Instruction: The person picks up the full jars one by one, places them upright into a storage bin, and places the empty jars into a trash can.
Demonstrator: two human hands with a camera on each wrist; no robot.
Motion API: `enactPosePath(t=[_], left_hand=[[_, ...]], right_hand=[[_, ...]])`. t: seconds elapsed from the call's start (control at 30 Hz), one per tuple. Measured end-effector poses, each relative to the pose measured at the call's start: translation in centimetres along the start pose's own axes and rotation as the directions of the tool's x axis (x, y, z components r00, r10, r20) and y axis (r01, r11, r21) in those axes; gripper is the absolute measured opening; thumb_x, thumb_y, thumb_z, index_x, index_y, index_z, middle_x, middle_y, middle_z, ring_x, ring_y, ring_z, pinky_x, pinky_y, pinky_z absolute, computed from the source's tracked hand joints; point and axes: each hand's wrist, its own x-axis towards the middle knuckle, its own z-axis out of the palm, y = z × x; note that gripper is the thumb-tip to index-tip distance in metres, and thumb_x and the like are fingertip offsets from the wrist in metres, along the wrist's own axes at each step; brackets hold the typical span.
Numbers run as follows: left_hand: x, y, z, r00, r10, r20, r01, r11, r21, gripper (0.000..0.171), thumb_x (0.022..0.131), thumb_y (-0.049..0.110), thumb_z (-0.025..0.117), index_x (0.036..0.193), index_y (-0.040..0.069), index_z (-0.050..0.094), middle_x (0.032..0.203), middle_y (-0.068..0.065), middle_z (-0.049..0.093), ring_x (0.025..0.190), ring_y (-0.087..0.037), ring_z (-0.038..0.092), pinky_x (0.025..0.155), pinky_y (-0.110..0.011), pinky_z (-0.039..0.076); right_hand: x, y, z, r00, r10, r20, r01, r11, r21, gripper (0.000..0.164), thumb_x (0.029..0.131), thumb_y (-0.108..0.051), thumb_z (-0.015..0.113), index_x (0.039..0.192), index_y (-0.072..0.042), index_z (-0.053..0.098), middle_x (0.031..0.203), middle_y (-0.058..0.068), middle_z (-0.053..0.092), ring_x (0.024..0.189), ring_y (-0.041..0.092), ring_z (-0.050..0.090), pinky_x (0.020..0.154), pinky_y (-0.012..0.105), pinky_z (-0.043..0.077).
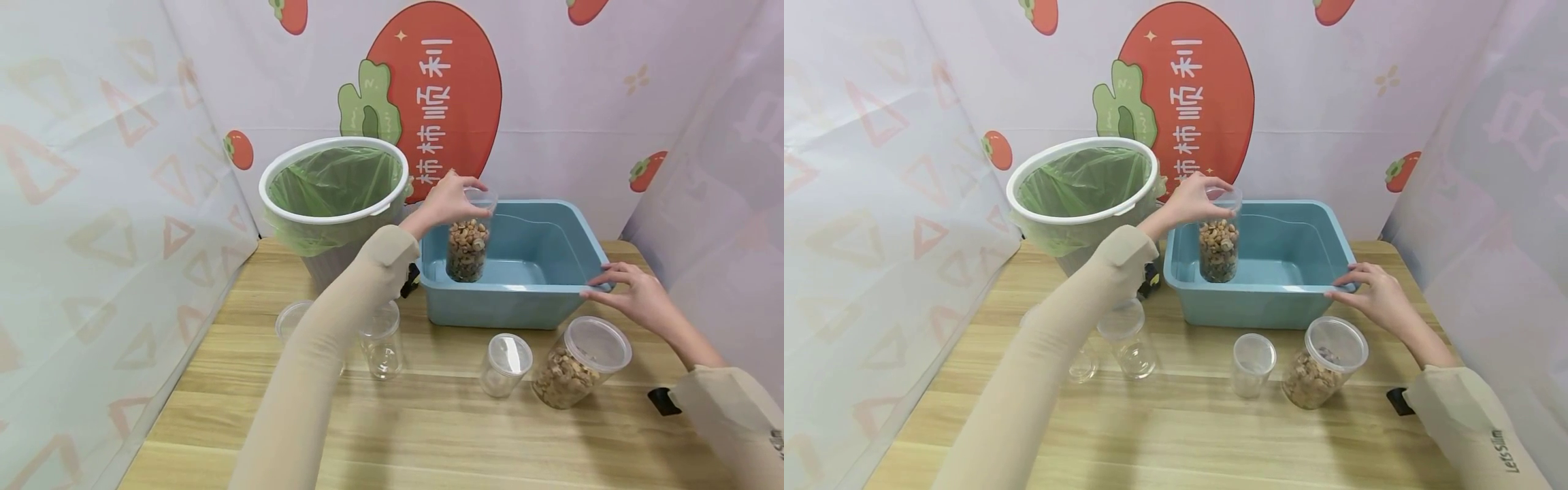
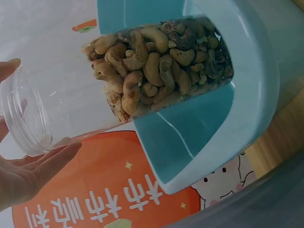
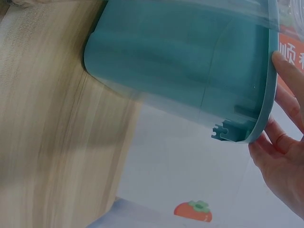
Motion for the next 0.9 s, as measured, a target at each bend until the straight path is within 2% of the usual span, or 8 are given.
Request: enactPosePath(t=[0.1,0.17,0.23,0.37,0.47,0.67,0.9], left_hand=[[0.3,-0.5,0.6,1.0,-0.018,0.013,0.018,1.0,-0.001,0.046,0.073,0.038,0.069,0.114,0.02,0.059,0.117,-0.003,0.05,0.113,-0.016,0.037,0.085,-0.032,0.039],[0.4,-0.8,1.0,0.999,-0.027,0.025,0.027,1.0,0.0,0.045,0.073,0.038,0.069,0.114,0.02,0.059,0.116,-0.003,0.049,0.108,-0.015,0.038,0.081,-0.032,0.039],[0.5,-1.0,1.4,0.999,-0.034,0.036,0.034,0.999,-0.001,0.045,0.074,0.036,0.069,0.114,0.02,0.059,0.115,-0.004,0.049,0.107,-0.015,0.037,0.082,-0.032,0.037],[0.5,-1.6,2.1,0.995,-0.051,0.08,0.052,0.999,-0.011,0.044,0.075,0.033,0.069,0.115,0.018,0.059,0.119,-0.005,0.046,0.108,-0.016,0.036,0.085,-0.032,0.037],[0.5,-1.9,2.6,0.991,-0.064,0.12,0.067,0.997,-0.026,0.045,0.075,0.03,0.069,0.116,0.016,0.058,0.121,-0.008,0.043,0.107,-0.017,0.036,0.082,-0.029,0.039],[0.6,-2.4,3.5,0.983,-0.03,0.18,0.028,1.0,0.012,0.044,0.077,0.025,0.069,0.118,0.014,0.057,0.121,-0.007,0.048,0.107,-0.018,0.037,0.081,-0.025,0.041],[0.3,-2.7,4.4,0.972,-0.044,0.231,0.034,0.998,0.045,0.045,0.077,0.022,0.069,0.119,0.014,0.055,0.119,-0.009,0.046,0.104,-0.018,0.04,0.08,-0.025,0.041]], right_hand=[[0.1,0.1,0.0,1.0,-0.003,-0.001,0.003,1.0,0.001,0.018,0.072,-0.017,0.072,0.082,-0.003,0.067,0.108,0.027,0.051,0.102,0.045,0.042,0.072,0.056,0.033],[0.1,0.1,0.0,1.0,-0.002,0.002,0.002,1.0,0.006,0.018,0.073,-0.017,0.072,0.082,-0.003,0.067,0.107,0.027,0.051,0.102,0.045,0.042,0.073,0.056,0.033],[0.1,0.1,0.0,1.0,-0.001,0.004,0.001,1.0,0.009,0.018,0.073,-0.017,0.072,0.082,-0.003,0.067,0.107,0.027,0.052,0.102,0.044,0.042,0.072,0.055,0.033],[0.2,0.1,-0.1,1.0,0.0,0.008,-0.001,1.0,0.012,0.018,0.073,-0.017,0.072,0.082,-0.003,0.067,0.107,0.027,0.052,0.102,0.044,0.041,0.073,0.055,0.033],[0.2,0.1,0.0,1.0,-0.002,0.01,0.001,1.0,0.012,0.018,0.073,-0.017,0.072,0.082,-0.002,0.067,0.107,0.026,0.052,0.102,0.044,0.041,0.073,0.055,0.033],[0.1,0.1,-0.1,1.0,0.009,0.017,-0.009,1.0,0.018,0.019,0.073,-0.017,0.072,0.083,-0.002,0.066,0.107,0.027,0.051,0.103,0.044,0.041,0.073,0.056,0.032],[0.1,0.1,-0.1,1.0,0.005,0.015,-0.005,1.0,0.018,0.018,0.073,-0.016,0.072,0.082,-0.002,0.066,0.107,0.026,0.051,0.102,0.044,0.041,0.073,0.056,0.033]])
